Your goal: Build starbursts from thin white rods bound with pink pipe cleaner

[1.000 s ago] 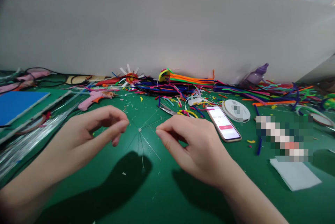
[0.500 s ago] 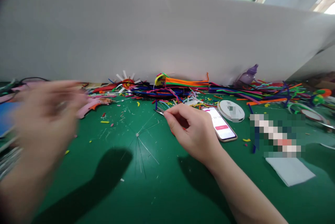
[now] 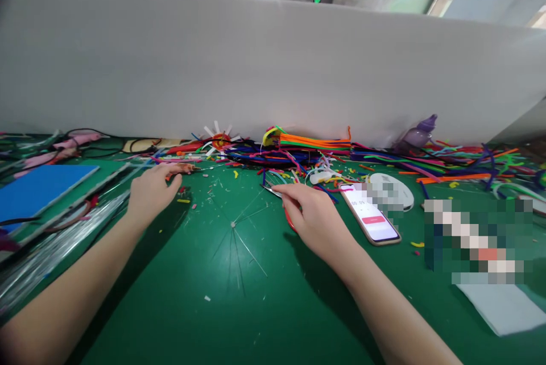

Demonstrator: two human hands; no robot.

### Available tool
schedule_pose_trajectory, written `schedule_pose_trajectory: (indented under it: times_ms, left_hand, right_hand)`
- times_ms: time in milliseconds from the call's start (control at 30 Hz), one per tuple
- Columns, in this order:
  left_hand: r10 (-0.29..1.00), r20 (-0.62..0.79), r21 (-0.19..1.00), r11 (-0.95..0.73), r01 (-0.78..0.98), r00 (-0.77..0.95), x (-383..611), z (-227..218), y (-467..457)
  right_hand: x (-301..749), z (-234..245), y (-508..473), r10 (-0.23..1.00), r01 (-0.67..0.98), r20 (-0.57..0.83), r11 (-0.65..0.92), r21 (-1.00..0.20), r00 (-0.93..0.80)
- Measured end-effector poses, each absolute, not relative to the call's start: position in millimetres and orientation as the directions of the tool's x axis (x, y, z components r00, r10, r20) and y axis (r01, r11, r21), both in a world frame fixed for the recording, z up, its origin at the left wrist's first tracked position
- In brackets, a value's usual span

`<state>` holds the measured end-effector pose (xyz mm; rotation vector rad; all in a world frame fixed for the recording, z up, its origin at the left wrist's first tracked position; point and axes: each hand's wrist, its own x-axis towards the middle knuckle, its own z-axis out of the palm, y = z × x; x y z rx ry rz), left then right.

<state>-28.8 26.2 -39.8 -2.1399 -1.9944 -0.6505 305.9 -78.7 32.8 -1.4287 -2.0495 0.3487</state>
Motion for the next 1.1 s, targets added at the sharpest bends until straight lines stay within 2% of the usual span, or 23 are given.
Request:
schedule_pose_trajectory:
  times_ms: [133,233,333,400,467,567,600,667,733,967,1100]
  left_hand:
    - [0.831,0.556,0.017,0.009,1.0,-0.017,-35.0,-53.6,29.6]
    - [0.819,0.572,0.037,0.027,0.999,-0.043,-39.6,-59.3,30.9]
    - [0.782,0.619,0.131,-0.007,0.991,-0.076,-34.1,-47.2,28.9]
    - [0.722,0.689,0.211,-0.113,0.971,-0.066,-21.0,-26.2,19.4]
    - [0.638,0.769,0.239,-0.325,0.915,0.025,-1.6,0.3,0.6]
    - [0.517,0.835,0.209,-0.615,0.76,0.189,30.8,34.2,-37.0]
    - [0.428,0.864,0.137,-0.705,0.696,0.263,40.3,41.0,-48.7]
    - [0.403,0.74,0.033,-0.821,0.57,0.539,55.3,47.0,-66.6]
    - [0.367,0.668,-0.012,-0.865,0.502,0.647,64.2,45.7,-75.9]
    - [0.396,0.564,0.006,-0.879,0.476,0.725,67.0,42.5,-75.8]
    - [0.397,0.557,-0.017,-0.873,0.488,0.729,65.3,42.1,-73.0]
  right_hand:
    - [307.5,27.0,-71.5,0.947,0.816,0.22,0.315,-0.484,-0.235]
    - [308.3,24.5,-68.3,0.951,0.855,0.21,0.297,-0.424,-0.226]
    - [307.6,21.7,-67.2,0.943,0.835,0.22,0.325,-0.445,-0.25]
    - [305.3,20.4,-68.5,0.922,0.799,0.28,0.375,-0.47,-0.268]
    - [301.5,21.2,-72.4,0.883,0.751,0.352,0.454,-0.479,-0.31]
    - [293.6,27.3,-83.0,0.811,0.67,0.432,0.576,-0.468,-0.395]
    - [290.7,29.9,-87.2,0.789,0.647,0.453,0.606,-0.462,-0.415]
    - [285.0,34.5,-95.2,0.759,0.612,0.47,0.646,-0.457,-0.45]
    - [280.0,36.9,-101.7,0.747,0.592,0.471,0.662,-0.461,-0.469]
    - [273.2,32.6,-107.2,0.755,0.569,0.462,0.655,-0.497,-0.465]
    - [276.5,27.9,-102.9,0.746,0.603,0.46,0.663,-0.443,-0.482]
